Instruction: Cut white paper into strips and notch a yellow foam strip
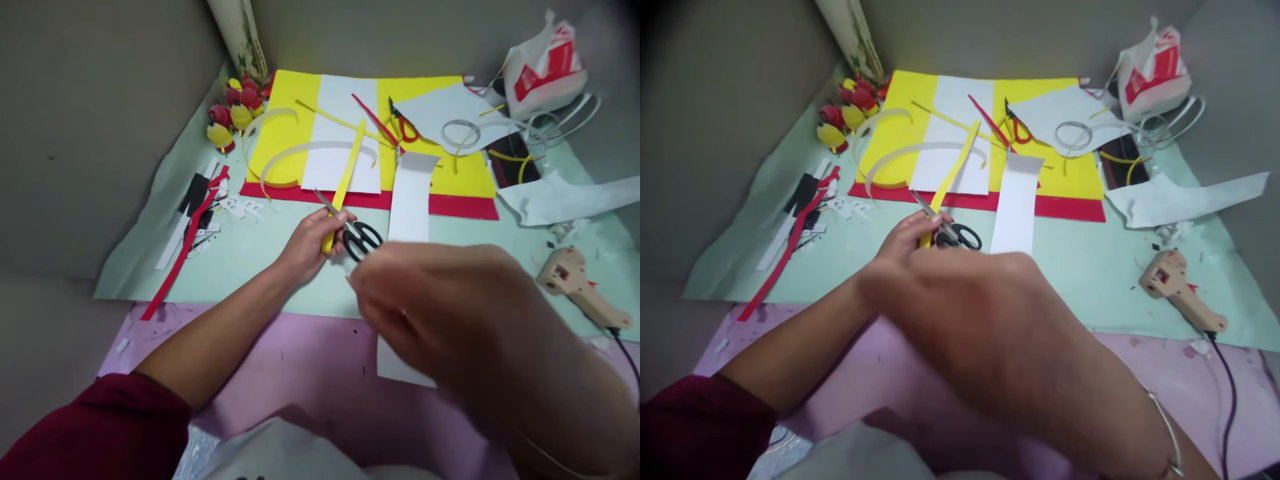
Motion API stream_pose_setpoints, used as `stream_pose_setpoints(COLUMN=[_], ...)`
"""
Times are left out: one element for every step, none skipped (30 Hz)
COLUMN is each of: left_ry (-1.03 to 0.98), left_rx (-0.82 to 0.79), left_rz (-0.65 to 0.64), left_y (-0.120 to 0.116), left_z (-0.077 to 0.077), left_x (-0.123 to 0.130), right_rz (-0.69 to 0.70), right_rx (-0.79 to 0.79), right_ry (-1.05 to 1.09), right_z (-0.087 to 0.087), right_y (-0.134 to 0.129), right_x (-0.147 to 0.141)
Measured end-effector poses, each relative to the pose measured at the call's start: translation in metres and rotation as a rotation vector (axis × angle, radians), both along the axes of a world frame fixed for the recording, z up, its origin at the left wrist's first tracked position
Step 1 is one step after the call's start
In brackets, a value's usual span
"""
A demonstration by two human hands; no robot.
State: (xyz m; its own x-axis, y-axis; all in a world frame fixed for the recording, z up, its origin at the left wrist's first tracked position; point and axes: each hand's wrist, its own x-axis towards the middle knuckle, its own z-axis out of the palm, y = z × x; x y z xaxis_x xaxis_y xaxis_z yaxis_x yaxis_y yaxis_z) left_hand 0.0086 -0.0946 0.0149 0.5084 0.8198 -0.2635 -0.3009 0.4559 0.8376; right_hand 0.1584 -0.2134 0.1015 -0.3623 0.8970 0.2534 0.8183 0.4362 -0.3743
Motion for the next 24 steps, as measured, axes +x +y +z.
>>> stream_pose_setpoints(left_ry=[-0.022,-0.048,-0.065,-0.073,-0.073,-0.069,-0.066,-0.065,-0.063,-0.061,-0.058,-0.054,-0.047,-0.038,-0.033,-0.032,-0.038,-0.051,-0.071,-0.098,-0.128,-0.156,-0.173,-0.178], left_rx=[-0.01,-0.01,-0.016,-0.024,-0.028,-0.032,-0.035,-0.033,-0.031,-0.027,-0.019,-0.009,0.007,0.023,0.034,0.038,0.032,0.02,0.002,-0.021,-0.044,-0.065,-0.082,-0.091], left_rz=[-0.003,0.0,0.003,0.005,0.007,0.008,0.009,0.011,0.009,0.004,-0.003,-0.014,-0.027,-0.04,-0.05,-0.057,-0.063,-0.061,-0.055,-0.05,-0.048,-0.053,-0.067,-0.086], left_y=[0.001,0.002,0.002,0.003,0.003,0.003,0.003,0.003,0.002,0.002,0.001,0.001,0.0,0.0,0.0,0.0,0.0,0.0,0.001,0.001,0.001,0.001,0.001,0.001], left_z=[0.0,-0.001,-0.001,-0.002,-0.002,-0.002,-0.002,-0.002,-0.002,-0.002,-0.002,-0.002,-0.003,-0.003,-0.003,-0.003,-0.003,-0.002,-0.001,0.0,0.001,0.002,0.002,0.002], left_x=[-0.001,-0.001,-0.001,-0.001,-0.001,-0.001,-0.001,-0.001,-0.001,-0.001,-0.002,-0.002,-0.002,-0.003,-0.003,-0.004,-0.005,-0.005,-0.006,-0.007,-0.007,-0.008,-0.008,-0.009], right_rz=[-0.063,-0.114,-0.142,-0.171,-0.181,-0.179,-0.171,-0.168,-0.179,-0.191,-0.196,-0.191,-0.184,-0.178,-0.178,-0.187,-0.208,-0.24,-0.281,-0.324,-0.361,-0.392,-0.415,-0.436], right_rx=[0.104,0.152,0.148,0.141,0.112,0.078,0.056,0.023,-0.011,-0.049,-0.092,-0.145,-0.203,-0.262,-0.317,-0.365,-0.399,-0.417,-0.421,-0.42,-0.426,-0.439,-0.46,-0.482], right_ry=[-0.043,-0.067,-0.066,-0.056,-0.052,-0.048,-0.034,-0.02,0.001,0.031,0.08,0.15,0.235,0.32,0.4,0.471,0.535,0.597,0.661,0.727,0.794,0.86,0.924,0.984], right_z=[0.009,0.013,0.012,0.007,-0.001,-0.012,-0.022,-0.032,-0.04,-0.047,-0.052,-0.056,-0.06,-0.063,-0.066,-0.069,-0.072,-0.074,-0.076,-0.076,-0.075,-0.073,-0.071,-0.069], right_y=[0.012,0.021,0.029,0.034,0.038,0.04,0.041,0.041,0.041,0.041,0.041,0.042,0.044,0.046,0.048,0.05,0.053,0.054,0.055,0.055,0.054,0.051,0.048,0.044], right_x=[-0.002,-0.003,-0.002,0.0,0.002,0.003,0.005,0.005,0.005,0.004,0.003,0.002,0.0,-0.001,-0.002,-0.001,-0.001,0.001,0.003,0.005,0.008,0.01,0.011,0.011])
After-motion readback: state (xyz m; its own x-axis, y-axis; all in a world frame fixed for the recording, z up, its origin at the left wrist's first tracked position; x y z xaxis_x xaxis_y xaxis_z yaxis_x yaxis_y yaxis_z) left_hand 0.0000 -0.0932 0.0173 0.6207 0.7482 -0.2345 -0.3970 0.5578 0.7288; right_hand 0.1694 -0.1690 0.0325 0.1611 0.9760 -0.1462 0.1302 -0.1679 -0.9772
